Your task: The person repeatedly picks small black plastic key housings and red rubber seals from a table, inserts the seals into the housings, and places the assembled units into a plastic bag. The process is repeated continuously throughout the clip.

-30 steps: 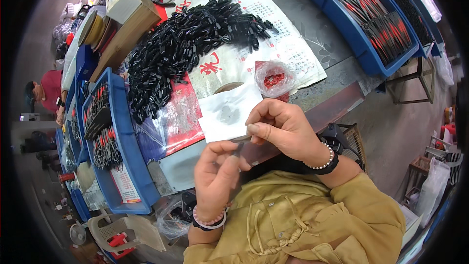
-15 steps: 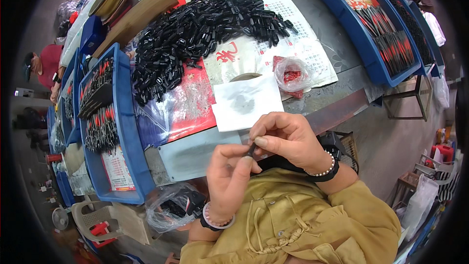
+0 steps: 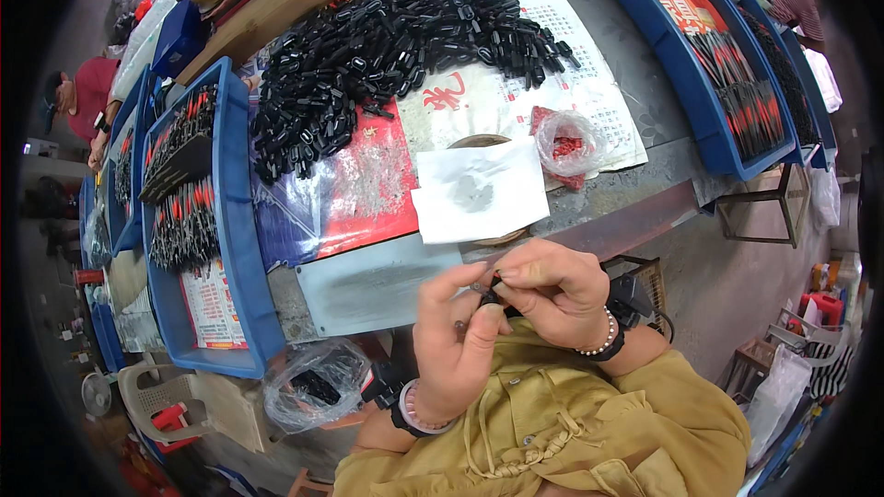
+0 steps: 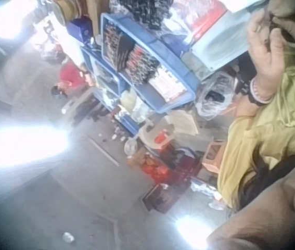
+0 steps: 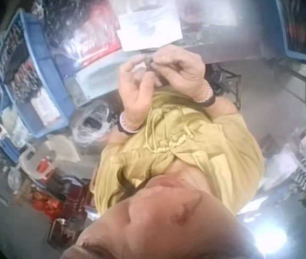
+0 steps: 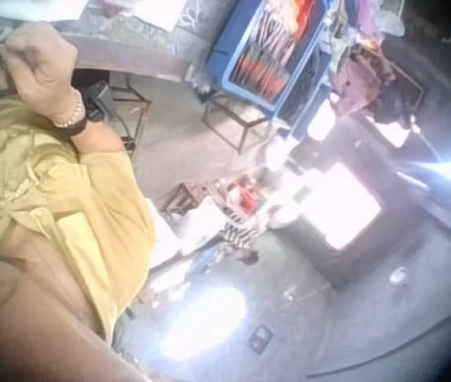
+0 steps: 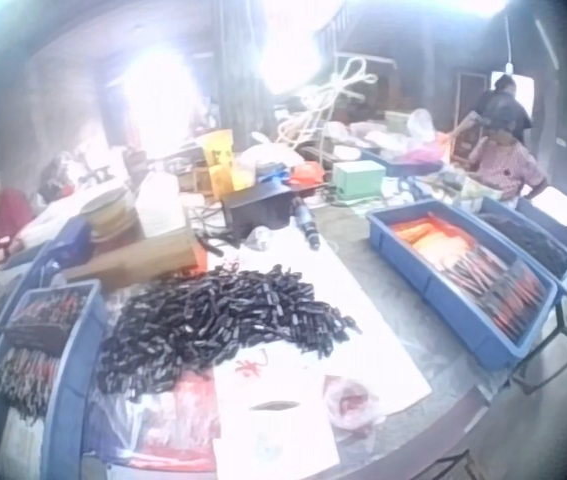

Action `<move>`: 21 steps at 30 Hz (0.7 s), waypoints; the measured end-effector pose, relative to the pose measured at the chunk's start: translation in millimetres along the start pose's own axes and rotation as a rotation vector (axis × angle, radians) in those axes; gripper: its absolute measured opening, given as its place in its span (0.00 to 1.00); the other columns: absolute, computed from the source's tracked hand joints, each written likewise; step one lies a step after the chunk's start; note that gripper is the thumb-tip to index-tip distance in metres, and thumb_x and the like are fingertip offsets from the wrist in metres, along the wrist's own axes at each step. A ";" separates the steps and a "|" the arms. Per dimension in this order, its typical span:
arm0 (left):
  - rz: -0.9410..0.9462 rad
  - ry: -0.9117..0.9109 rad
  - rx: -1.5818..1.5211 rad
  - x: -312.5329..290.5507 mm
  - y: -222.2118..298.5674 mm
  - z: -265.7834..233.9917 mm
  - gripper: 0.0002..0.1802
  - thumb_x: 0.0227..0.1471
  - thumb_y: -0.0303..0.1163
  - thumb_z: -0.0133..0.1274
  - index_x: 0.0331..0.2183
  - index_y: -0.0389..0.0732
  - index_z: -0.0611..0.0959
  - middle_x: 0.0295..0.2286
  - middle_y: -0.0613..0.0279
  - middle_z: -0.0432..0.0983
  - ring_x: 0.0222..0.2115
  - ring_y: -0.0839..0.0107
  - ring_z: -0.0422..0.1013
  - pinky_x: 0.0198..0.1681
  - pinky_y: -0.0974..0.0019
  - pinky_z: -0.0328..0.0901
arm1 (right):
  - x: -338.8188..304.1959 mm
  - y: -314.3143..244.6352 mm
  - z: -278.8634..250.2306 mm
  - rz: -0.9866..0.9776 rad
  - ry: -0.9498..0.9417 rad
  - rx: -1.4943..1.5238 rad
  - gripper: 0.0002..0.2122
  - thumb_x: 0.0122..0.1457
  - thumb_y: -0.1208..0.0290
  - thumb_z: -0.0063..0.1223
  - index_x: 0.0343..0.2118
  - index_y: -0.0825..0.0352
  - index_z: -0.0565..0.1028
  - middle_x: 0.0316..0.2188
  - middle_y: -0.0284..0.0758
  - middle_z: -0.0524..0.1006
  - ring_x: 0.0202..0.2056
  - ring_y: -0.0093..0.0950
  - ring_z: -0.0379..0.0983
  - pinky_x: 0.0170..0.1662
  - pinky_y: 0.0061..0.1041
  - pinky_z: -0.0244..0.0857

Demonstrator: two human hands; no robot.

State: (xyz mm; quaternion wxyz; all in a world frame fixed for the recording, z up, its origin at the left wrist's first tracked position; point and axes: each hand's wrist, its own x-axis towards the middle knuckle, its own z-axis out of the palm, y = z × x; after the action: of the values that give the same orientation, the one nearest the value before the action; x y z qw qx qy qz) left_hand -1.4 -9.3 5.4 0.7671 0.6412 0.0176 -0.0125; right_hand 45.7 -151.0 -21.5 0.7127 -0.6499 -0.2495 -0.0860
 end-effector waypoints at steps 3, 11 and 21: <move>0.075 -0.081 0.107 2.6 -1.5 -4.8 0.16 0.60 0.26 0.46 0.49 0.32 0.68 0.25 0.65 0.72 0.23 0.83 0.63 0.28 0.79 0.59 | -0.2 -3.0 -1.8 -0.045 0.016 -0.082 0.10 0.51 0.86 0.58 0.38 0.71 0.74 0.31 0.41 0.78 0.30 0.31 0.76 0.32 0.22 0.70; 0.119 -0.039 0.118 3.1 -10.3 -3.4 0.15 0.57 0.24 0.50 0.47 0.32 0.71 0.26 0.65 0.73 0.24 0.85 0.63 0.29 0.80 0.60 | -4.2 0.5 1.5 -0.094 0.082 -0.156 0.10 0.50 0.84 0.61 0.36 0.70 0.75 0.33 0.41 0.79 0.31 0.34 0.79 0.32 0.24 0.72; 0.066 -0.008 0.015 0.1 -15.2 -3.1 0.13 0.59 0.26 0.47 0.45 0.34 0.68 0.24 0.67 0.69 0.22 0.84 0.62 0.26 0.79 0.58 | -5.1 -1.4 0.1 0.127 0.033 0.096 0.09 0.50 0.85 0.58 0.35 0.72 0.75 0.33 0.42 0.78 0.33 0.30 0.78 0.32 0.23 0.71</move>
State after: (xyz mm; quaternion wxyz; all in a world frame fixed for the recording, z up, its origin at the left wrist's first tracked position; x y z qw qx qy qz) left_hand -1.9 -8.9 -10.2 0.7623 0.6471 -0.0066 0.0099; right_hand 40.7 -152.1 -22.6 0.7512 -0.6280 -0.1996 -0.0392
